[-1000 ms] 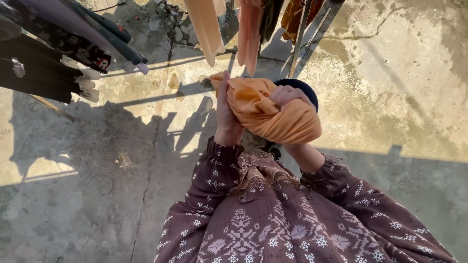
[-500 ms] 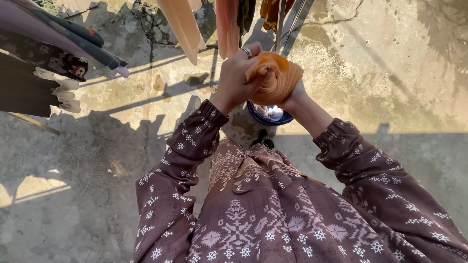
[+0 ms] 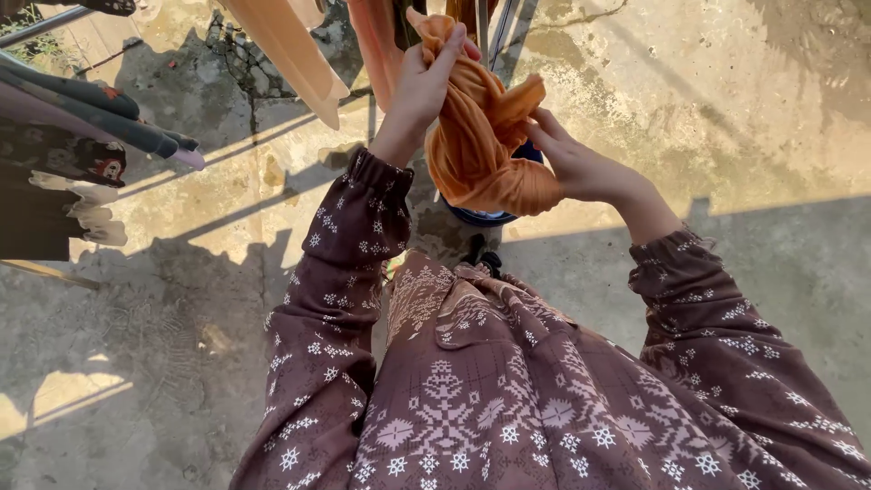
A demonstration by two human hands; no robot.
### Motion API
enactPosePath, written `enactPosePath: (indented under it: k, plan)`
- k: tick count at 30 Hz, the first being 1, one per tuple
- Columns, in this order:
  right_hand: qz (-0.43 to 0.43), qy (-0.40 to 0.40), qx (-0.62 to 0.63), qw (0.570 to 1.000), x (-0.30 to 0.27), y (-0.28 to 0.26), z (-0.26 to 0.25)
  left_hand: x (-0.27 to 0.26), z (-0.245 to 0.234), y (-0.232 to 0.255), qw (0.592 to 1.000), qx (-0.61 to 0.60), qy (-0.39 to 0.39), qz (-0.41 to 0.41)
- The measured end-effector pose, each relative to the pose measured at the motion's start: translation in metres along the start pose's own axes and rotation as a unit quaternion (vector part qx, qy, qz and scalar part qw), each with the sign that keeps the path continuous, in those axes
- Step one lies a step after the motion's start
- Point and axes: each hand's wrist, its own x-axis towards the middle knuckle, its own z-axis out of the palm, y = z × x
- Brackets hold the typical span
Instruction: Taking wet laundry from a bucket and hanging it on a metal rack using hangers.
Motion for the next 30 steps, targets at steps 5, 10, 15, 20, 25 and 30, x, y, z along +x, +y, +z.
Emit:
enactPosePath:
  k: [5,10,15,20,25,30]
  plan:
    - [0.071,-0.083,-0.095,0.989,-0.013,0.044,0.0,0.003,0.056,-0.039,0.989,0.137,-0.026,-0.055]
    - [0.152,0.116,0.117,0.974,-0.033,0.15,0.019,0.018,0.058,-0.102,0.992,0.023,-0.022,-0.123]
    - [0.19,0.325,0.216,0.901,-0.02,0.141,0.021,0.029,0.047,-0.123,0.983,0.058,-0.064,-0.164]
    - [0.137,0.358,0.266,0.884,0.017,0.079,-0.008,0.037,0.029,-0.153,0.926,0.233,-0.206,-0.214]
    - [0.123,0.339,0.26,0.895,0.033,0.065,-0.023,0.052,0.033,-0.145,0.929,0.264,-0.257,-0.03]
    - [0.143,0.313,0.237,0.908,0.035,0.057,-0.032,0.083,0.039,-0.112,0.883,0.321,-0.28,0.198]
